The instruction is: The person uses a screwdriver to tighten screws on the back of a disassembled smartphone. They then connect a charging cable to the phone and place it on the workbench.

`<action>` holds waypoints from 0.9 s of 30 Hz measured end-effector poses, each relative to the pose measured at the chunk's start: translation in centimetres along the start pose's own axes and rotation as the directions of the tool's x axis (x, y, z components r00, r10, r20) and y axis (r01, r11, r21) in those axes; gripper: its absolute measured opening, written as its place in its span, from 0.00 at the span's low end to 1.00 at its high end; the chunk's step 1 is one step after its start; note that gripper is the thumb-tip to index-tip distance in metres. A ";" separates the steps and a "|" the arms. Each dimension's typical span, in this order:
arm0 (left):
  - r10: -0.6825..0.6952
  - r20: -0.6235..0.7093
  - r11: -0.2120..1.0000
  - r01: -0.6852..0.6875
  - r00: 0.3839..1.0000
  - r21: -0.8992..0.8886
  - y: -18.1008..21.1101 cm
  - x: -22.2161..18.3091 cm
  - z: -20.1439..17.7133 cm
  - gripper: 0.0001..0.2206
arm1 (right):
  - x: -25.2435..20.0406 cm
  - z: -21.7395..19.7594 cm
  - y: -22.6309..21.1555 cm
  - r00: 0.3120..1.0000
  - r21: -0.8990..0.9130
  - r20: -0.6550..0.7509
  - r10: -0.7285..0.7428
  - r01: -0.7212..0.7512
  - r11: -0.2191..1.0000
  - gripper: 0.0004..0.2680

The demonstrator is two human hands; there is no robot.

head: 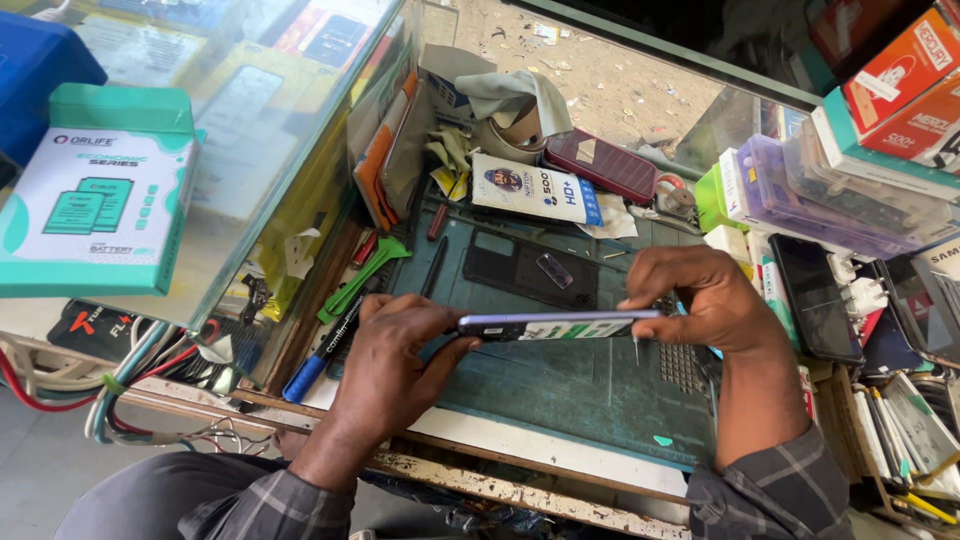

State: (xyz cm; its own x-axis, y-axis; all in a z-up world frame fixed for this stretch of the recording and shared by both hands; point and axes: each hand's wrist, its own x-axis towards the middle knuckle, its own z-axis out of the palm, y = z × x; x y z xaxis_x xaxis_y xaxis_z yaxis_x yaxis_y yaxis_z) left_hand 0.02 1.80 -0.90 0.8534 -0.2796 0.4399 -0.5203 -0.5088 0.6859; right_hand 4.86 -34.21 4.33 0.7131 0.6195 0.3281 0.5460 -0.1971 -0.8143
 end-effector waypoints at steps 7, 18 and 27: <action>0.095 -0.092 0.992 -0.102 0.991 -0.075 0.2 -0.1 -0.3 0.07 | 0.9 0.4 -1.2 0.994 0.047 0.094 -0.060 0.056 0.997 0.10; -0.023 -0.061 0.987 0.013 0.998 -0.163 0.3 -0.4 -0.3 0.09 | 0.7 0.3 -1.3 0.988 -0.005 0.139 0.072 -0.072 0.997 0.12; -0.180 0.214 0.859 0.259 0.960 -0.442 0.5 0.0 -1.0 0.12 | 2.0 1.5 -1.9 1.000 -0.338 -0.013 0.006 -0.010 0.941 0.09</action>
State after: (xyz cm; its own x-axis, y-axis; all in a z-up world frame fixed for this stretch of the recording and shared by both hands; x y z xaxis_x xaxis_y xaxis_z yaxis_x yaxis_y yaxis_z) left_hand -0.28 2.39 0.04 0.9198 -0.3510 0.1755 -0.2402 -0.1499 0.9591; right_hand 4.56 -31.45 5.83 0.7220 0.6082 0.3298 0.6555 -0.4486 -0.6075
